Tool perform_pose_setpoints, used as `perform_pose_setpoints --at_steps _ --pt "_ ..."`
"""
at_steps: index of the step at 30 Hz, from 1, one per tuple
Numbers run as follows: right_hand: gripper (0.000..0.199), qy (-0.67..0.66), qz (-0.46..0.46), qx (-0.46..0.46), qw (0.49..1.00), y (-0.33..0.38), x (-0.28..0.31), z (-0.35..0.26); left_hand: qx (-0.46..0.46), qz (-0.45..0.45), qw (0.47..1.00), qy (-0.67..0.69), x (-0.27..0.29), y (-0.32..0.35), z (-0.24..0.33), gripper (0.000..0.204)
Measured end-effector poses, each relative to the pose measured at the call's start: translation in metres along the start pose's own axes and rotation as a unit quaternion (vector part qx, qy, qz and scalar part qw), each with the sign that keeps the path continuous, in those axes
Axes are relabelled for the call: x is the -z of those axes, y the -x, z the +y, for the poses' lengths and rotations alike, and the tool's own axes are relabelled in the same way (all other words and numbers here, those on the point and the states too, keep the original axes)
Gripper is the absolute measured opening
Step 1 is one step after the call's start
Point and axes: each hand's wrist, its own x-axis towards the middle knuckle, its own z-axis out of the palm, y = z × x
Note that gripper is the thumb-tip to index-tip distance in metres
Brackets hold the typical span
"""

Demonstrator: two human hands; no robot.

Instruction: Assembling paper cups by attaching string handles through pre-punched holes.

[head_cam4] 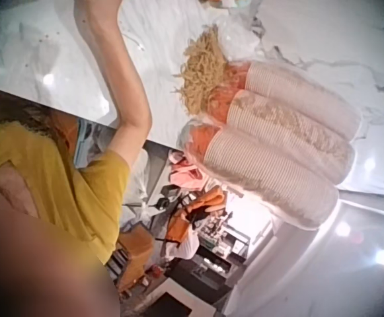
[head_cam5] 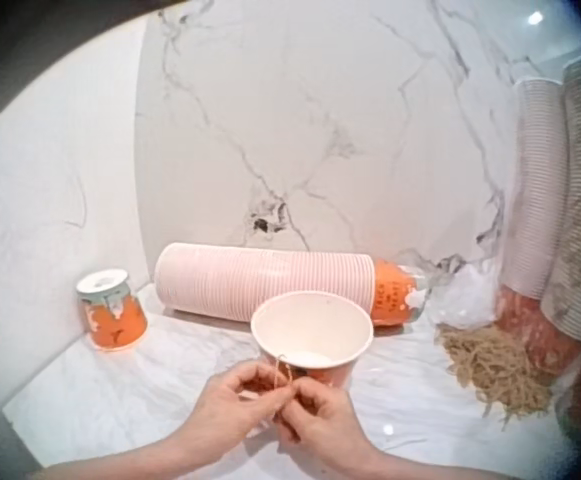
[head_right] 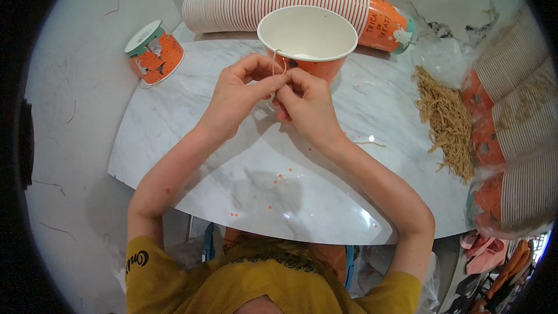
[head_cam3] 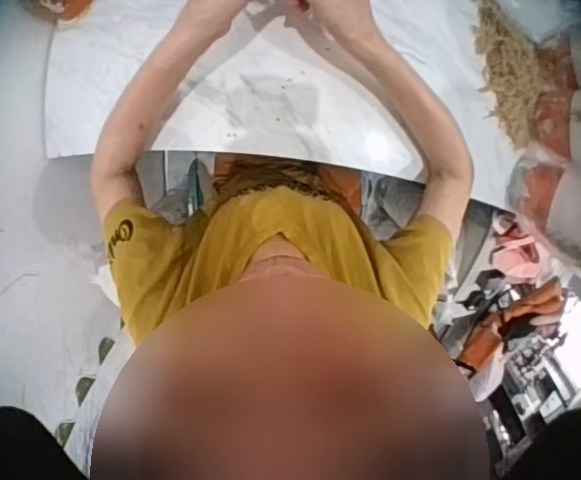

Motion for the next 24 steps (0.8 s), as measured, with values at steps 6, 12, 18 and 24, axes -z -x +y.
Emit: perform_pose_setpoints --at_steps 6,12,18,24 --pt "0.016 0.033 0.017 -0.004 0.999 0.001 -0.004 -0.005 -0.048 0.063 0.996 -0.052 0.004 0.001 -0.003 0.014" --pt "0.013 0.056 0.005 -0.03 0.998 0.006 -0.004 -0.005 0.091 0.056 0.985 0.138 0.023 -0.002 -0.005 0.012" --pt "0.014 0.025 0.009 0.0 1.0 0.011 -0.008 0.006 0.189 -0.028 0.931 0.311 0.028 -0.001 -0.015 0.01" --pt "0.015 -0.009 0.042 0.085 0.995 0.013 -0.011 0.005 0.191 -0.044 0.913 0.358 0.026 0.0 -0.015 0.01"
